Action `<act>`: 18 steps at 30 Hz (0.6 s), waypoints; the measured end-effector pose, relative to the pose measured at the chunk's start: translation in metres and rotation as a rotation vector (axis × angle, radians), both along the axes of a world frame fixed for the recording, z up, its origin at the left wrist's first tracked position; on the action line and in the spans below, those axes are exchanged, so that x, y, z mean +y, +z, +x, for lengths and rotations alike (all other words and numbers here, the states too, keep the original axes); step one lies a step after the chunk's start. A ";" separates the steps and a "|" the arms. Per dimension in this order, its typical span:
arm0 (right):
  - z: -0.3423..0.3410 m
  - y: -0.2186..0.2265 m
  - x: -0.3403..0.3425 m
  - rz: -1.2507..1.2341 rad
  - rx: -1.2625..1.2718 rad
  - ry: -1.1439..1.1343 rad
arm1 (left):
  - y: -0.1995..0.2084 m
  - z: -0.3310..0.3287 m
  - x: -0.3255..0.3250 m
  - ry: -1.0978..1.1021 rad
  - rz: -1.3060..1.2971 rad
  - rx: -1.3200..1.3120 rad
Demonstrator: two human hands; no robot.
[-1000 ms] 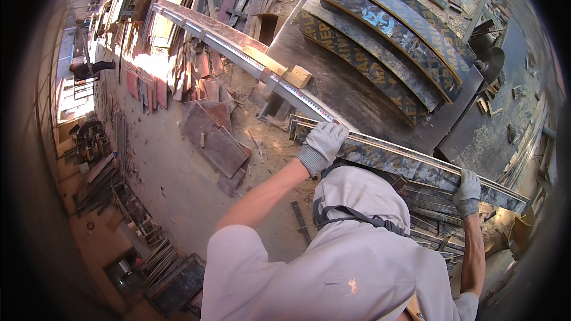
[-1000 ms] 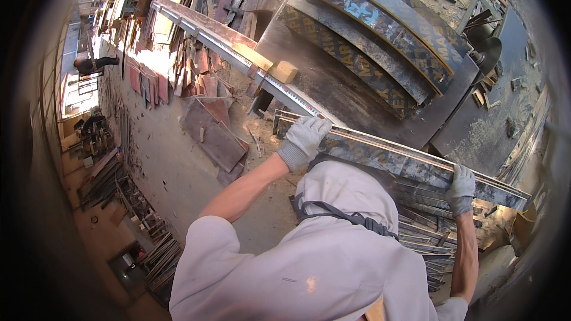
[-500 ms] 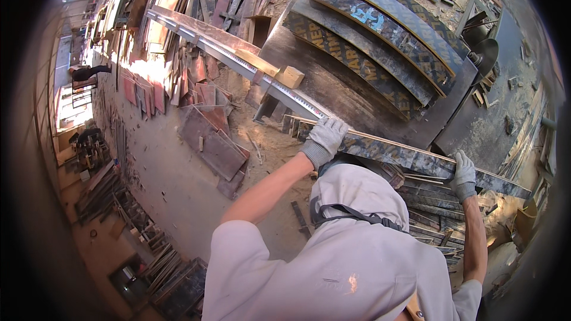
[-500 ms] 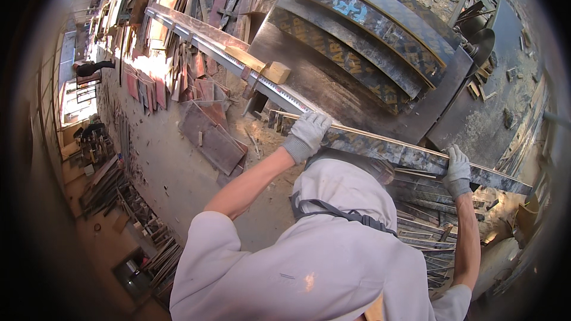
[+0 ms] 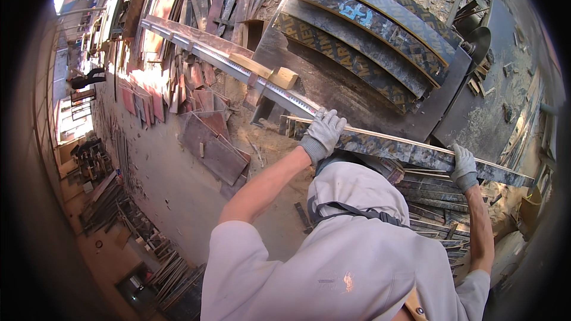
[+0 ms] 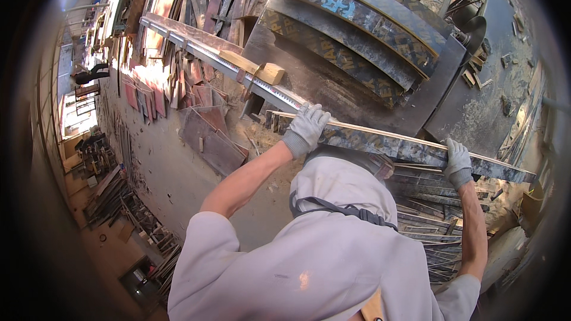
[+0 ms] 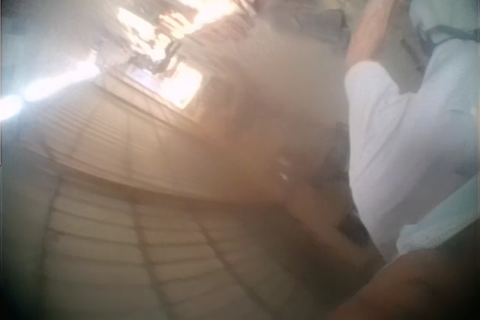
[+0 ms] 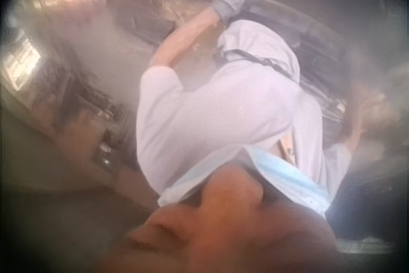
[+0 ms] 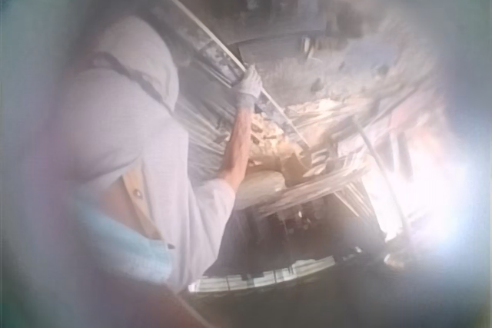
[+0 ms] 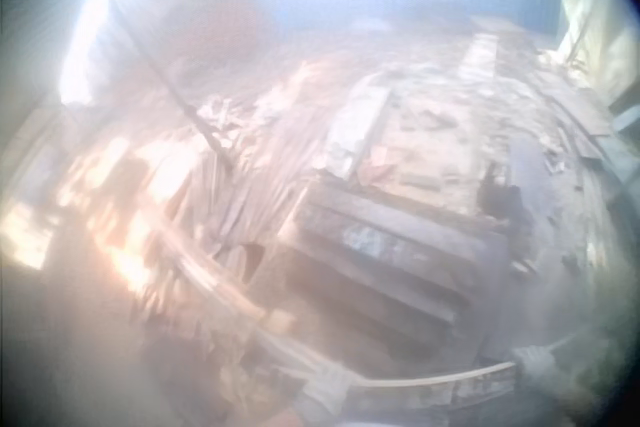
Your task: The person selects thin wooden strips from a pile, positions them on a table saw, and cuts them into shorter pieces. The person repeatedly handles the strips, aligns them against the saw's fence, and collects the cut pieces.
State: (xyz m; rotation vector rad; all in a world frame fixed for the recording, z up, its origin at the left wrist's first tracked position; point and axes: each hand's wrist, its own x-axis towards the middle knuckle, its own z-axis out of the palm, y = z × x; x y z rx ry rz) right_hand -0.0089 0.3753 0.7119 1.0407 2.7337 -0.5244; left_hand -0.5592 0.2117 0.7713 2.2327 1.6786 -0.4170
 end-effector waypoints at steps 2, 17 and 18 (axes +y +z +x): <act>0.008 0.005 0.002 0.150 0.052 0.054 | 0.000 0.000 0.002 -0.006 -0.028 -0.004; 0.059 0.007 -0.061 -0.061 -0.145 -0.289 | 0.028 -0.012 0.094 -0.176 -0.052 -0.074; 0.059 0.013 -0.071 -0.030 -0.077 -0.286 | 0.023 -0.008 0.106 -0.204 -0.088 -0.056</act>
